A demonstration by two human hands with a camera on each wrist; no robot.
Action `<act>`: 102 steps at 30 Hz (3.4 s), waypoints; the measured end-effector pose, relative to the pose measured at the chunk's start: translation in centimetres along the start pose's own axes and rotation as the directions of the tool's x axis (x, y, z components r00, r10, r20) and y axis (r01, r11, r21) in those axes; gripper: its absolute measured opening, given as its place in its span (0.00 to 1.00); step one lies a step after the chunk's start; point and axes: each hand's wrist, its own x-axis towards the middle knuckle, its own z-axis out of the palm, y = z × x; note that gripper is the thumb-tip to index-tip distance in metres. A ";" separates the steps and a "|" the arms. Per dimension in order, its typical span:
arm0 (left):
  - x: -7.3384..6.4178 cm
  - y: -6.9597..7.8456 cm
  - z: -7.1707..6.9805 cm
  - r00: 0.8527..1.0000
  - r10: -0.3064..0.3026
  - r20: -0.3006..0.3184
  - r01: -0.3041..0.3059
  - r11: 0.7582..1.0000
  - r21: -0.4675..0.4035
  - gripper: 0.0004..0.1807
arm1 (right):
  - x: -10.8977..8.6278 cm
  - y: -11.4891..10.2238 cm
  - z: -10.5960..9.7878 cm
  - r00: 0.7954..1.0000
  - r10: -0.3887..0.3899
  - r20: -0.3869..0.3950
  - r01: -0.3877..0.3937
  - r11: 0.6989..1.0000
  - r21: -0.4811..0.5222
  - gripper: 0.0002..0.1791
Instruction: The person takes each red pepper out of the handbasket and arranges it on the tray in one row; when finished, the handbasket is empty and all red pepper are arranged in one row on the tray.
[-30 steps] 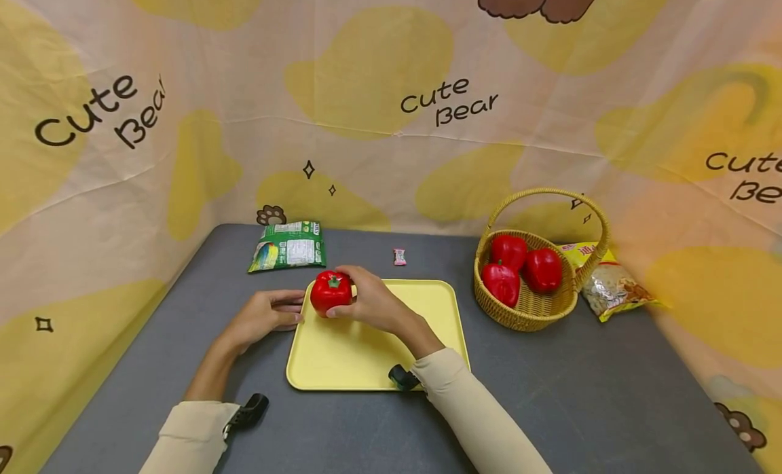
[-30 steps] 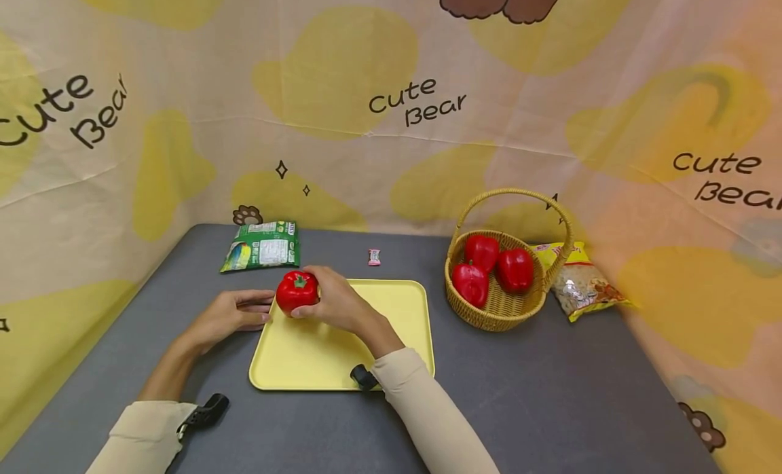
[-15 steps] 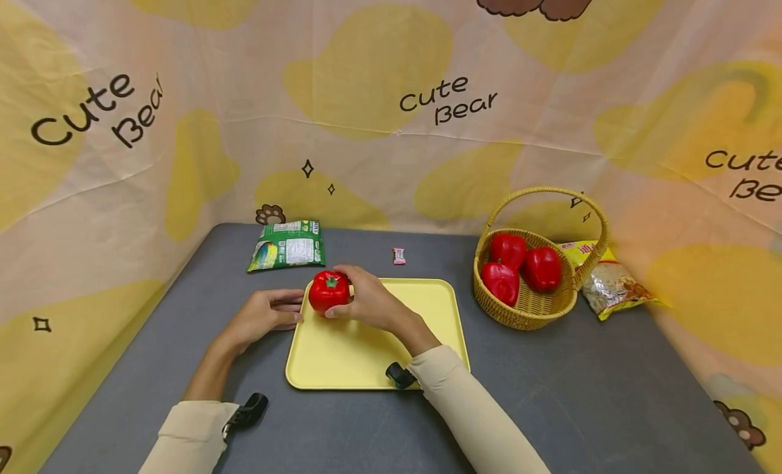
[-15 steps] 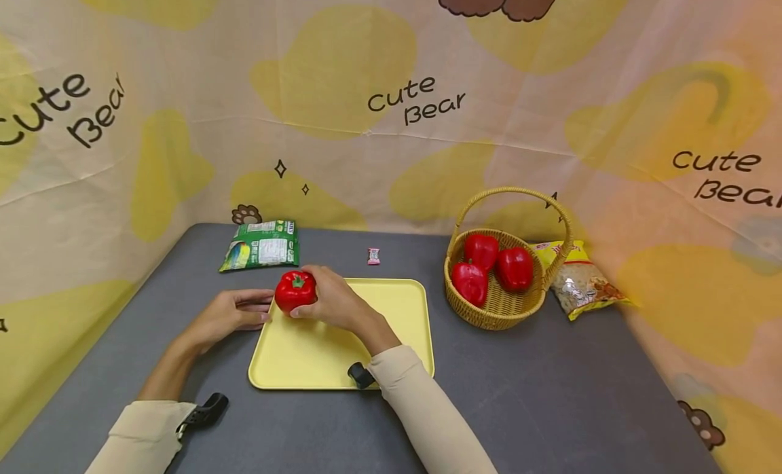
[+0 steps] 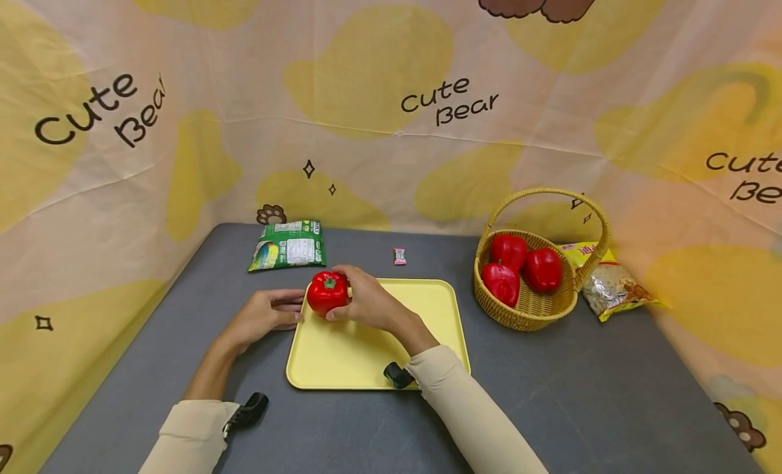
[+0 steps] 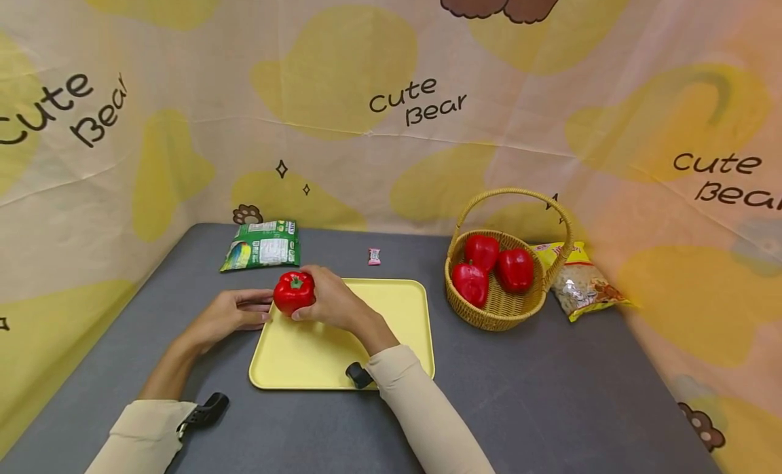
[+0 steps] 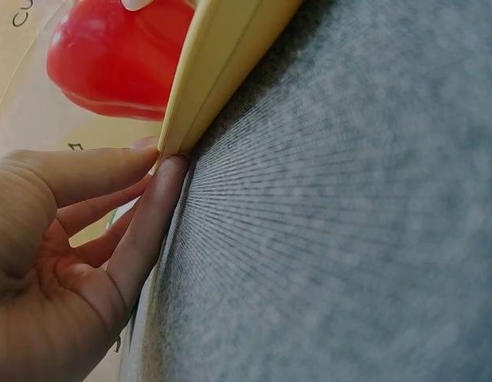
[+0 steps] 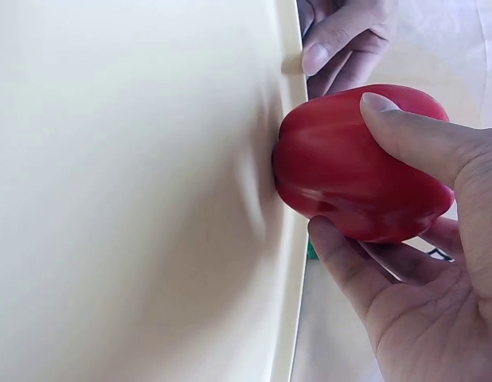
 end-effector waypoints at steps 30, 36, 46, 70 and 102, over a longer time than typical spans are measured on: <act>0.1 0.1 0.1 1.000 -0.012 -0.010 0.012 1.000 0.027 0.31 | -0.8 0.1 -1.0 1.000 0.011 0.011 -0.011 1.000 0.002 0.52; 0.0 0.0 0.1 1.000 -0.003 -0.013 0.003 0.999 0.045 0.31 | -1.9 0.2 -2.4 1.000 -0.018 -0.023 0.018 1.000 0.012 0.50; -0.2 0.0 0.0 1.000 -0.011 -0.014 0.011 0.999 0.040 0.31 | -5.5 0.7 -6.1 0.988 -0.078 -0.132 0.080 0.997 0.014 0.42; -0.3 0.2 0.0 1.000 0.001 -0.013 0.000 0.999 0.047 0.31 | -14.2 5.9 -17.3 0.924 -0.047 -0.380 0.018 0.997 -0.079 0.30; -0.2 0.1 0.1 1.000 0.003 -0.015 -0.002 0.999 0.050 0.32 | -15.7 12.0 -26.0 0.940 0.320 -0.117 -0.322 0.947 -0.001 0.37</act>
